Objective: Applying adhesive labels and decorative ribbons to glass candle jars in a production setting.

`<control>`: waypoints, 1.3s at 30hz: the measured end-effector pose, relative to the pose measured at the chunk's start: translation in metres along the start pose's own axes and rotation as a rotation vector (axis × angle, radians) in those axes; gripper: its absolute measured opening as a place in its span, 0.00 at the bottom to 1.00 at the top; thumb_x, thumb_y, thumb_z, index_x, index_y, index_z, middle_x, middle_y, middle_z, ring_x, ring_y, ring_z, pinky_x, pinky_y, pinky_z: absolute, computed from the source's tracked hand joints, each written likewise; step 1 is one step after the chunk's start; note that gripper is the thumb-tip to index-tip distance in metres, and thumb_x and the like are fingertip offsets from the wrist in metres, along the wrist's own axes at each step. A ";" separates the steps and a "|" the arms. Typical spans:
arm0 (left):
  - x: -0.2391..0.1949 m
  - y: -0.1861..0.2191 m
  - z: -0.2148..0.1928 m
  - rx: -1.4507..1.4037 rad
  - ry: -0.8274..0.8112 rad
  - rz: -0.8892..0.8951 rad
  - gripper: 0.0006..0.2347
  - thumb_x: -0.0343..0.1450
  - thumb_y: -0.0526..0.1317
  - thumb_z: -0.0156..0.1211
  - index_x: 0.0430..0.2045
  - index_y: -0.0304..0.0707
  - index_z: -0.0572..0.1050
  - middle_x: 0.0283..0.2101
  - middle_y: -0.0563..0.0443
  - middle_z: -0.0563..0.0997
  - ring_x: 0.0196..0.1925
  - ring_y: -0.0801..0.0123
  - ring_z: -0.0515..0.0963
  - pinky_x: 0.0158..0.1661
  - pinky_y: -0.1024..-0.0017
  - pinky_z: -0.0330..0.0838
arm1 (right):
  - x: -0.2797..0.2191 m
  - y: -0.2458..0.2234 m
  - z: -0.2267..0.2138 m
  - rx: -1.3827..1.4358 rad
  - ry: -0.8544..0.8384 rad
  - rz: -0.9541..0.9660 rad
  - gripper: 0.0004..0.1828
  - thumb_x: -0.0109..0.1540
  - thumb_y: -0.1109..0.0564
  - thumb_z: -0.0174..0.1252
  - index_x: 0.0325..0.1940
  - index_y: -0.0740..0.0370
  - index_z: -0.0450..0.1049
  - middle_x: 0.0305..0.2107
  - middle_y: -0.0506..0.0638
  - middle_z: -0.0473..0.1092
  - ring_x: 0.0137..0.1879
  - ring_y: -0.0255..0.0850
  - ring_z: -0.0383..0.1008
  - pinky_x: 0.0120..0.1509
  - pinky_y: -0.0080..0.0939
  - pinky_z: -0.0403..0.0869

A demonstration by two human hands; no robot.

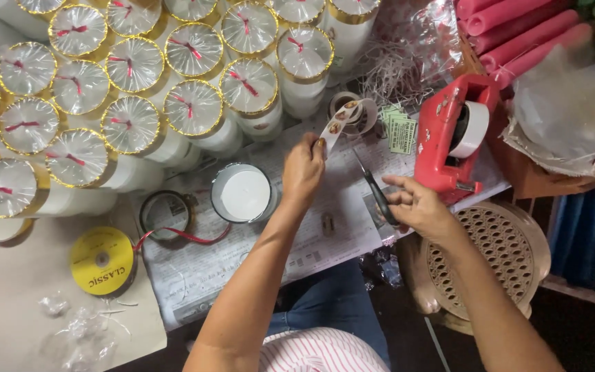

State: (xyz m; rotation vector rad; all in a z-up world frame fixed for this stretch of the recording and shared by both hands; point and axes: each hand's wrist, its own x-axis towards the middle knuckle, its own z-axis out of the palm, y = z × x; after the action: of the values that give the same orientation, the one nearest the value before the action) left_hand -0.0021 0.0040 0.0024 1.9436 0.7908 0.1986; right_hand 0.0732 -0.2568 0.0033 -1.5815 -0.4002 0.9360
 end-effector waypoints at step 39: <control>-0.120 0.050 0.031 0.060 -0.497 0.147 0.11 0.71 0.44 0.57 0.40 0.40 0.80 0.36 0.38 0.85 0.45 0.40 0.84 0.46 0.48 0.77 | 0.134 -0.022 0.043 -1.051 0.276 -0.236 0.12 0.61 0.48 0.63 0.48 0.48 0.79 0.36 0.48 0.77 0.49 0.49 0.79 0.50 0.54 0.79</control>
State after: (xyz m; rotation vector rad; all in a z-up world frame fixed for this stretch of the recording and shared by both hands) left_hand -0.0590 -0.1059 0.0520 1.9909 0.3289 -0.2193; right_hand 0.1289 -0.1279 -0.0211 -2.4889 -0.9505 0.2768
